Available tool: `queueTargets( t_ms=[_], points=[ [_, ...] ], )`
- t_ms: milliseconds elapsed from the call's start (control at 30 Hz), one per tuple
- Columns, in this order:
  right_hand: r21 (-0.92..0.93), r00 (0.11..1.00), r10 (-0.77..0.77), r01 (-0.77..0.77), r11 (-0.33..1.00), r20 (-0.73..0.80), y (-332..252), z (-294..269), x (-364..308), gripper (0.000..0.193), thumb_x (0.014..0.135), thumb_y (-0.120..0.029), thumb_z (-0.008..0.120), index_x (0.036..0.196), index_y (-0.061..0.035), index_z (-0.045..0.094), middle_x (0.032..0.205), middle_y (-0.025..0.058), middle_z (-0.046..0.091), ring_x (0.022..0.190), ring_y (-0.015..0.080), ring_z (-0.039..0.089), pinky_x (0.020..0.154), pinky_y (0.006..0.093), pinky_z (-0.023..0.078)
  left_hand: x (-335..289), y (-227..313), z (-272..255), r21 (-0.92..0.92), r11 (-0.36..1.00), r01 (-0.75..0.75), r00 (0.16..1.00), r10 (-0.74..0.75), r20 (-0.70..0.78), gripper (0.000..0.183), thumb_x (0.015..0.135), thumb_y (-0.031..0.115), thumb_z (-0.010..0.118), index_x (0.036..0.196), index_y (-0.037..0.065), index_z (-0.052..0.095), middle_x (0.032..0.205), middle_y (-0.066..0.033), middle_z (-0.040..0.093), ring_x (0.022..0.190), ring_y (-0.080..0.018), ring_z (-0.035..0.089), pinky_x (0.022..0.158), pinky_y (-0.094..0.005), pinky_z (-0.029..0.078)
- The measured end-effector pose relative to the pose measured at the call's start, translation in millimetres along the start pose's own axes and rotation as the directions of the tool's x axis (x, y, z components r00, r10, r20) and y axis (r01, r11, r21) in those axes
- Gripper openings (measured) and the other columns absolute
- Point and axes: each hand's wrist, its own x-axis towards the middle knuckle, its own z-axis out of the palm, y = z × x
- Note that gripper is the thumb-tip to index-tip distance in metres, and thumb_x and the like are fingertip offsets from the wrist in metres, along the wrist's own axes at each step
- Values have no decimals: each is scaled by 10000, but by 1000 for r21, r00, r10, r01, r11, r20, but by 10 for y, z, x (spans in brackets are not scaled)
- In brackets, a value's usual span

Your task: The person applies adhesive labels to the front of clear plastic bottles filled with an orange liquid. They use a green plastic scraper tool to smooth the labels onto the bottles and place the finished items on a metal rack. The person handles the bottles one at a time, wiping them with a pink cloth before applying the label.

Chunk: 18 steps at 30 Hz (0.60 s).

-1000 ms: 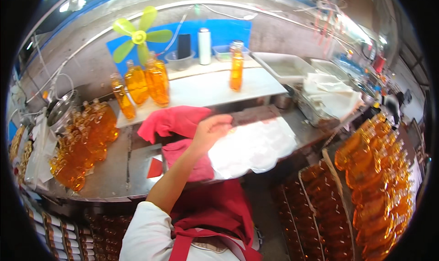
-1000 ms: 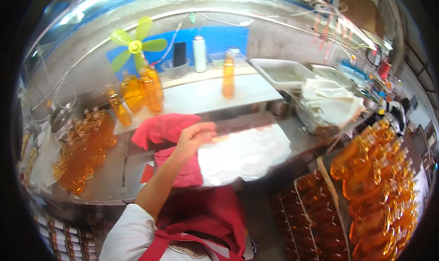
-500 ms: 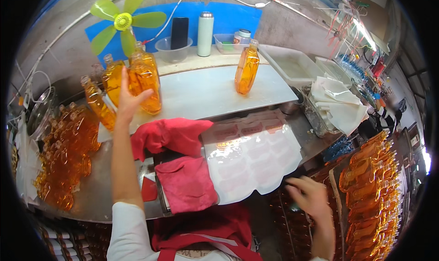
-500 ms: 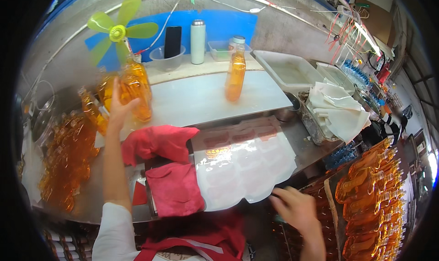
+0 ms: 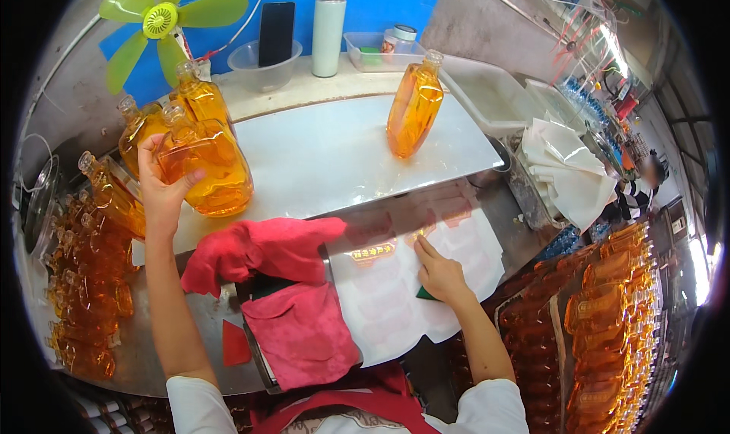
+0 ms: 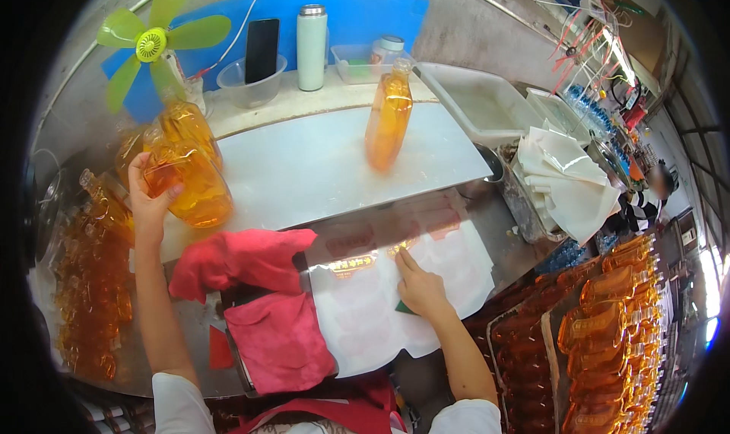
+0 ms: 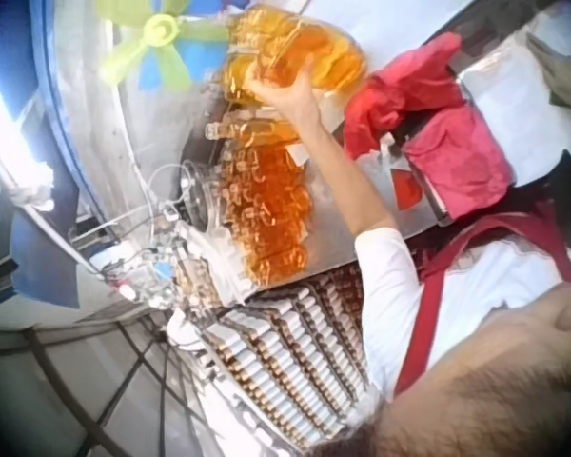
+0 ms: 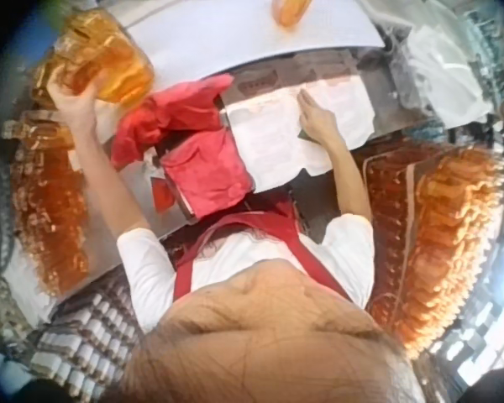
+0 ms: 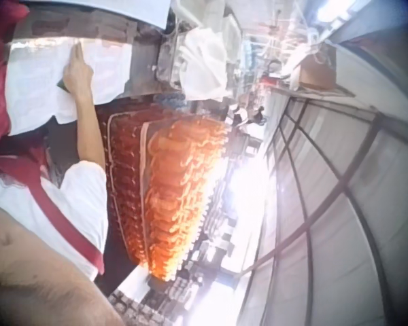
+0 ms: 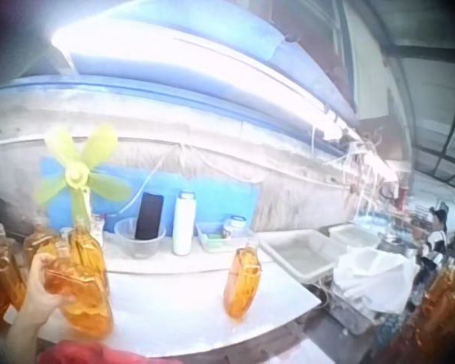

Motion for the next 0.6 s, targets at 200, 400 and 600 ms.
queueTargets(
  t_ms=[200,400,600],
  points=[
    [-48,993,-112,114,992,48,-43,-98,-736,527,831,-152,541,1346,-43,523,1450,91,488,805,315,690,649,418,555,-95,-3,183,117,985,-128,975,146,-165,651,747,-10,819,1278,38,444,1219,-64,533,1107,-163,533,972,-296,438],
    [89,978,-206,202,975,35,-364,-131,-1467,519,843,-155,584,1350,-64,519,1404,103,526,773,308,691,626,405,552,-205,600,132,9,984,-179,937,174,-303,562,798,-59,752,1283,16,478,1161,-71,583,1084,-179,572,961,-300,457],
    [40,990,-115,118,992,-80,-174,-13,-932,569,825,-114,562,1384,-55,476,1409,111,520,815,347,672,651,426,550,-755,1205,262,-149,979,137,985,-150,-81,640,818,107,771,1352,-12,440,1233,-117,582,1115,-203,583,949,-361,507]
  ],
)
